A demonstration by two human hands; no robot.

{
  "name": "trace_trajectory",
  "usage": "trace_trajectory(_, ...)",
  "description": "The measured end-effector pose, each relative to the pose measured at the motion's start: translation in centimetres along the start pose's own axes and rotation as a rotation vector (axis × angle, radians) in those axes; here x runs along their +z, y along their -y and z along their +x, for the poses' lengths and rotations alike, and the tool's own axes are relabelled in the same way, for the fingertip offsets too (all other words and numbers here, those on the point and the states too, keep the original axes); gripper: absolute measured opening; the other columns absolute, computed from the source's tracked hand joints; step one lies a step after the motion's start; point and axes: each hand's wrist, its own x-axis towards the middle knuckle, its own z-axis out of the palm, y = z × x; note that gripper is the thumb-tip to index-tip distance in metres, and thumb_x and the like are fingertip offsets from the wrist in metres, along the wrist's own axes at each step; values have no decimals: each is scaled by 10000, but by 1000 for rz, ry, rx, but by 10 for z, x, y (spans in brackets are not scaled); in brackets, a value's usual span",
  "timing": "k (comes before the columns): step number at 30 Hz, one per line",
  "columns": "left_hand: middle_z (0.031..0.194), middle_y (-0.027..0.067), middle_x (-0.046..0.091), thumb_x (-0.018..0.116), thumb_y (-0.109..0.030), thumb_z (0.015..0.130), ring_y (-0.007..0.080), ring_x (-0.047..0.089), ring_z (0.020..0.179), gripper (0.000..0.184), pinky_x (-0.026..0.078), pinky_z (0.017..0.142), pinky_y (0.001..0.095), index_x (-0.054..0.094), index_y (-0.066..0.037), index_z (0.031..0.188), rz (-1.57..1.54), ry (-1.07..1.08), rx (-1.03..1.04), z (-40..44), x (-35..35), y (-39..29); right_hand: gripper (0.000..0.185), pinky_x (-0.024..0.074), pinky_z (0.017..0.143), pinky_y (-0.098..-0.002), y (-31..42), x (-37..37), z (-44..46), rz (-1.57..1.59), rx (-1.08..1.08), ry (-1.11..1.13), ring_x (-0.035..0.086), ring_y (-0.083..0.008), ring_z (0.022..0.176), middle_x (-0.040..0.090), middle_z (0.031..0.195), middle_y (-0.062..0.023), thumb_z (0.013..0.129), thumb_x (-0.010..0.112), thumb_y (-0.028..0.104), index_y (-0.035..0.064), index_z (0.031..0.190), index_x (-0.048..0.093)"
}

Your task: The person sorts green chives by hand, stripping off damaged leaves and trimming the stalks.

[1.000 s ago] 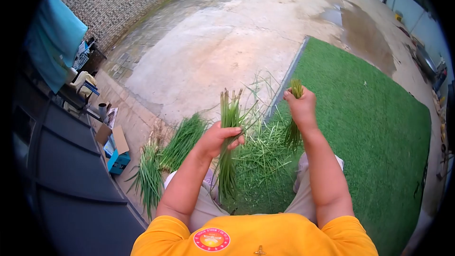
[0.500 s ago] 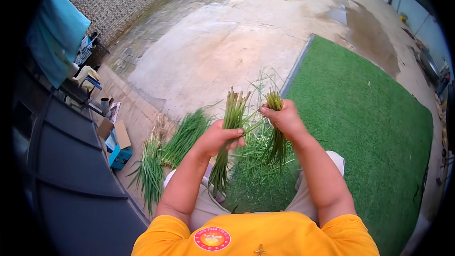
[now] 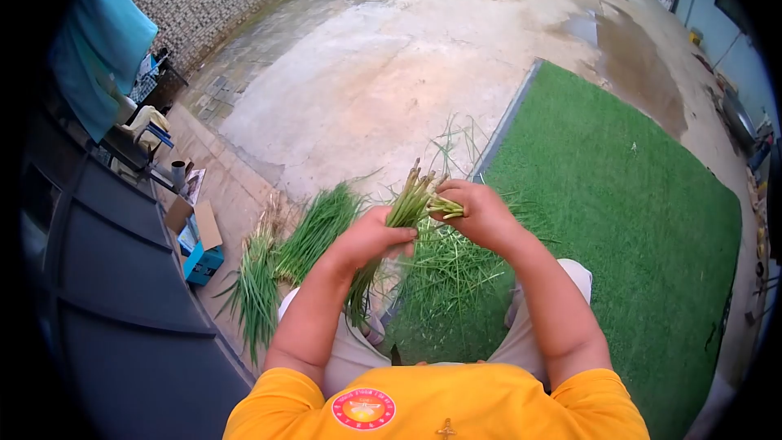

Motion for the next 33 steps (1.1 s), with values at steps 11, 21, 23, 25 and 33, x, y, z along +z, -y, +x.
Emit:
trace_trajectory(11,595,71,581,573,-54,792,72,419,418,35,324,396,216,573,-21,780,97,-8,-19,1,-6,-13,120,406,592,-249,-1,2,-4,518,562,-63,472,-79,634,562,679,12,787,620,120,4,816,614)
trace_trajectory(21,576,58,566,568,-33,786,69,425,417,18,331,393,212,562,-29,770,125,-88,-29,-13,-26,-9,152,372,495,-235,0,-18,4,469,499,-294,459,-59,547,520,578,15,753,670,147,7,797,632)
trace_trajectory(23,575,56,566,568,-30,783,70,424,411,14,330,389,213,565,-30,768,152,-72,11,-15,-19,-13,151,385,516,-247,2,2,3,394,425,-189,464,-68,568,523,583,4,754,668,146,5,791,625)
trace_trajectory(25,575,55,566,568,-30,781,70,424,408,12,330,389,213,567,-30,769,153,-76,-8,-11,-17,-8,145,395,537,-264,1,16,3,306,366,-74,458,-77,581,523,586,-16,758,660,140,4,779,613)
trace_trajectory(33,614,53,561,561,-4,765,92,518,494,90,356,406,222,570,-6,855,78,-51,-4,-4,-5,-11,61,331,405,-222,8,27,8,896,668,-335,395,-56,445,578,656,-42,783,615,54,27,812,569)
